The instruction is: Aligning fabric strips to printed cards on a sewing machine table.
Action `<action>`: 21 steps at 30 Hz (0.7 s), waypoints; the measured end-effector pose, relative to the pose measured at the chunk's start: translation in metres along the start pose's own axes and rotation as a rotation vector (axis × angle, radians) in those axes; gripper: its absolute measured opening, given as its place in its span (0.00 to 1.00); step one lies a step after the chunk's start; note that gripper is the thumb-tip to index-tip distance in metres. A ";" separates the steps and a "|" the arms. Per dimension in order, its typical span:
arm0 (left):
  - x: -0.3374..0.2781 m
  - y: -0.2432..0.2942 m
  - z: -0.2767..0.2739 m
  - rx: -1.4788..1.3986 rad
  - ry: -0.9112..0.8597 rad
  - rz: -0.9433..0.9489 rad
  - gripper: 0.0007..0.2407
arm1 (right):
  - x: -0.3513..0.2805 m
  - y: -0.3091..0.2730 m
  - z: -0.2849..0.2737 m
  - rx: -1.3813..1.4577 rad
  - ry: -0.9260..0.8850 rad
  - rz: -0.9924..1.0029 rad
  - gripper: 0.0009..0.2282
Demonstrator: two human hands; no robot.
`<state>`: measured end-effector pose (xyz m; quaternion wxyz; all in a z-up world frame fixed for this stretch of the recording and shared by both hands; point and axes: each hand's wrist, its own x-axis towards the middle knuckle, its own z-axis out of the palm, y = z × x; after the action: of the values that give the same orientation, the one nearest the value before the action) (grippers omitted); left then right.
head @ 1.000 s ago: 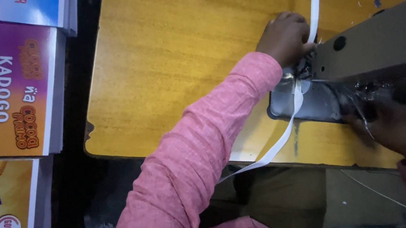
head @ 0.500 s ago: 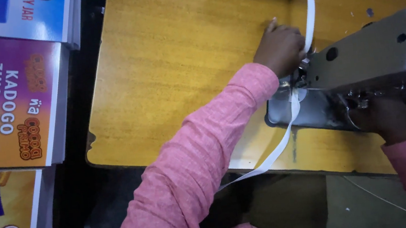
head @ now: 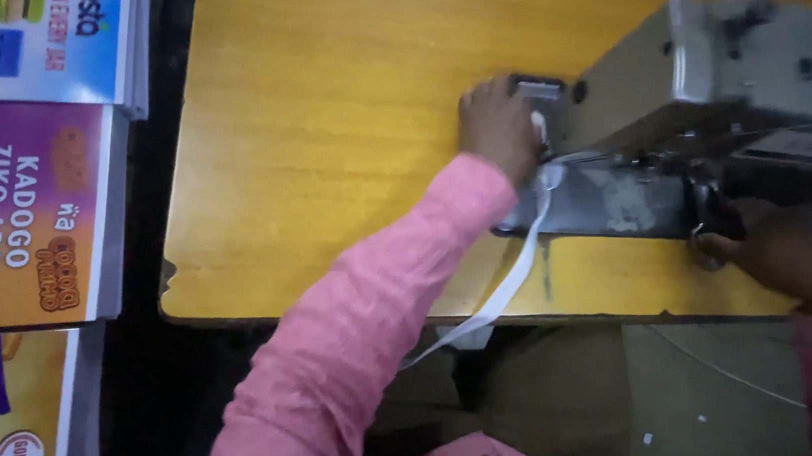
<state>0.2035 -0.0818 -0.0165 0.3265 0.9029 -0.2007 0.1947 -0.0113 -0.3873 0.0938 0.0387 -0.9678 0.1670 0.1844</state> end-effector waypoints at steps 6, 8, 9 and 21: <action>-0.094 0.068 -0.136 -0.058 -0.461 -0.060 0.23 | -0.123 -0.092 0.002 0.230 0.337 0.011 0.12; -0.138 0.070 -0.117 -0.022 -0.292 0.053 0.16 | -0.122 -0.084 0.051 0.347 0.309 -0.059 0.14; -0.162 0.072 -0.108 0.005 -0.123 0.161 0.11 | -0.123 -0.080 0.075 0.456 0.278 -0.130 0.18; -0.319 0.169 -0.193 -0.260 -0.576 0.347 0.13 | -0.154 -0.204 0.081 1.583 -0.058 -0.070 0.24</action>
<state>-0.1906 0.0028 0.0526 0.3306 0.8243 -0.4577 -0.0426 -0.1050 -0.1372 0.0782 0.7254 -0.6523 0.2170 0.0345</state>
